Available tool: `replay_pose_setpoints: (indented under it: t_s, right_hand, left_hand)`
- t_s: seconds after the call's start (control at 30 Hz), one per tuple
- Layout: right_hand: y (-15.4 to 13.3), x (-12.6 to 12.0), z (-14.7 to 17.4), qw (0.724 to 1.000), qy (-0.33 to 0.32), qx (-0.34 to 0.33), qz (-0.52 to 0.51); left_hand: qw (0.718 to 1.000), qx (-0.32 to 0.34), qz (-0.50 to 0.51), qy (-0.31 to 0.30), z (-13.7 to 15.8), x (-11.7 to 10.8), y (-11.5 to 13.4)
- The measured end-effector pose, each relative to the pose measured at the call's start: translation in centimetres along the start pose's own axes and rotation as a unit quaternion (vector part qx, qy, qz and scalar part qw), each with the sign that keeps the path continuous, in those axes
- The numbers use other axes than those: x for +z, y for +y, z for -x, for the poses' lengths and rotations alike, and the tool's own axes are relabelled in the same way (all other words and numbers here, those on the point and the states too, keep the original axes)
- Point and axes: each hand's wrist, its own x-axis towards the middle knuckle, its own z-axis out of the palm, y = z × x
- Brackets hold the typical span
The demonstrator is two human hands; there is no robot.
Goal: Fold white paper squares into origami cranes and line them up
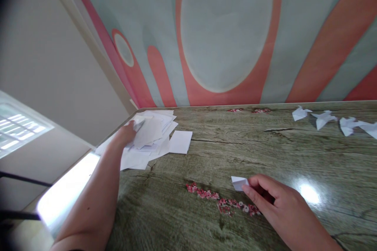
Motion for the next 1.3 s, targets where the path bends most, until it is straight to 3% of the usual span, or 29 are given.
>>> replay_pose_setpoints:
  t_s: [0.1, 0.2, 0.43, 0.63, 0.77, 0.87, 0.93, 1.13, 1.3]
  right_hand:
    - [0.1, 0.0, 0.0, 1.0, -0.004, 0.0, 0.0]
    - [0.1, 0.0, 0.0, 1.0, -0.006, 0.001, -0.001]
    - [-0.1, -0.1, 0.0, 1.0, -0.001, -0.006, 0.004]
    - [0.2, -0.1, -0.1, 1.0, 0.0, -0.012, 0.003]
    - [0.4, -0.1, -0.2, 1.0, 0.0, -0.014, 0.001]
    - [0.2, -0.1, -0.2, 1.0, 0.0, -0.009, 0.005]
    - [0.0, -0.1, -0.3, 1.0, 0.0, -0.011, 0.004]
    - [-0.1, -0.1, -0.2, 1.0, 0.003, -0.005, -0.004]
    - [0.1, 0.0, -0.1, 1.0, 0.015, -0.005, -0.015]
  left_hand:
    - [0.997, -0.058, -0.001, 0.049, 0.0, -1.3, -0.8]
    - [0.996, -0.06, -0.001, 0.072, 0.2, -1.2, -0.4]
    - [0.999, 0.041, -0.003, 0.007, 0.2, 1.3, 2.4]
    - [0.992, 0.12, 0.024, -0.034, 0.3, 0.9, 1.2]
    - [0.99, 0.128, 0.058, 0.013, -0.3, 1.3, 0.9]
    - [0.988, 0.093, 0.082, 0.087, -1.1, 2.3, 1.1]
    - [0.987, 0.084, 0.095, 0.101, -2.0, 2.9, 1.1]
    - [0.984, 0.117, 0.104, 0.083, -6.5, 2.1, 1.2]
    - [0.982, 0.158, 0.097, 0.024, -9.1, 0.3, 2.0]
